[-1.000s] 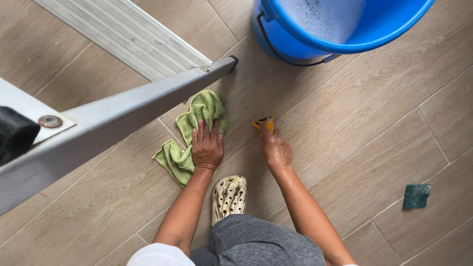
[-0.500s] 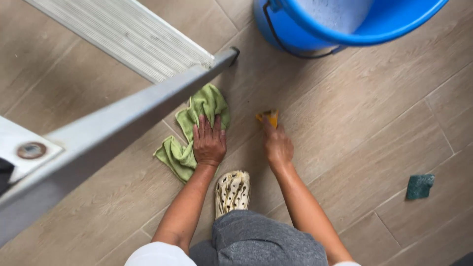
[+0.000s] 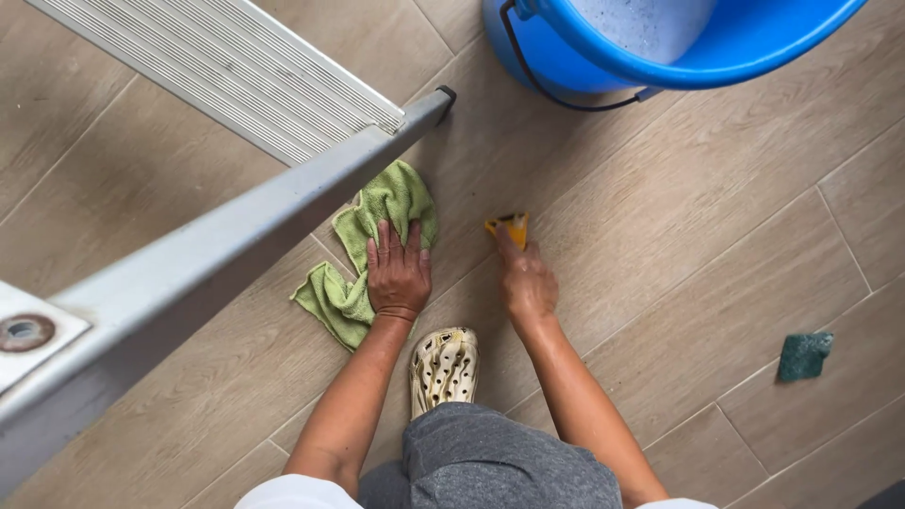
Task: Cleaning the floor and grout lines using a cloth, scraper, and sponge.
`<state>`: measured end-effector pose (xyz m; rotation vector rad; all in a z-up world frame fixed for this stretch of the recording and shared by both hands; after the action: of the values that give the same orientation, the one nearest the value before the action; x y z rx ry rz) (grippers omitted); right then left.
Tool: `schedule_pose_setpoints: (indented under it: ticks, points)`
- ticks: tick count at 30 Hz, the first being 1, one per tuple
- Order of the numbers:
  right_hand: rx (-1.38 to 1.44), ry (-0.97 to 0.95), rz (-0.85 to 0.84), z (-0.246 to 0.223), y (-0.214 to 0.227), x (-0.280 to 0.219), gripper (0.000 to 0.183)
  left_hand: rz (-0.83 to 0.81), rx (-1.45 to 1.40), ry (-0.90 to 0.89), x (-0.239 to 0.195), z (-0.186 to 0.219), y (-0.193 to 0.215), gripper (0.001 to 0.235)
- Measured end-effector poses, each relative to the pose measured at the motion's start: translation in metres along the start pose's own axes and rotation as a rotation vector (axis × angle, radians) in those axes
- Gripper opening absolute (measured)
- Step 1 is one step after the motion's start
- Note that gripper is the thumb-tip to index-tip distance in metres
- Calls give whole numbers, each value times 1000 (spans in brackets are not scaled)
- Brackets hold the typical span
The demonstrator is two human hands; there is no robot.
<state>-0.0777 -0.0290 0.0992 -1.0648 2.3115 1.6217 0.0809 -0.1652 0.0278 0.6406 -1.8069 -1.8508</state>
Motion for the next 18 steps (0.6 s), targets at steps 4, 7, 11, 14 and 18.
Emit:
schedule_pose_setpoints:
  ticks: [4,7,11,14,18]
  points:
    - [-20,-113,-137,4,-10,-2,44,9,-21,9,1,-1,-2,53]
    - [9,-89,-92,-2,-10,20,51,5,-2,-1,0,1,2,53]
    - [-71,101,43,-16,-10,40,42,12,1,5,-1,2,1,52]
    - [-76,91,37,-17,-11,40,43,20,-8,13,4,-1,0,52]
    - [-33,80,-11,-29,1,38,49,-15,5,7,-5,0,3,52]
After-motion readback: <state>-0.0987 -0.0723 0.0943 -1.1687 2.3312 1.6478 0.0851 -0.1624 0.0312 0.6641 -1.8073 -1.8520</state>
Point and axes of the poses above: each hand's wrist, its own x-axis towards the middle knuckle, its own y-axis out of the back of the hand, z = x × y, the point moved 5 cm from there along x, towards the middle knuckle, and after that the axes turned 14 degrees about x, right-handed, at the moved point
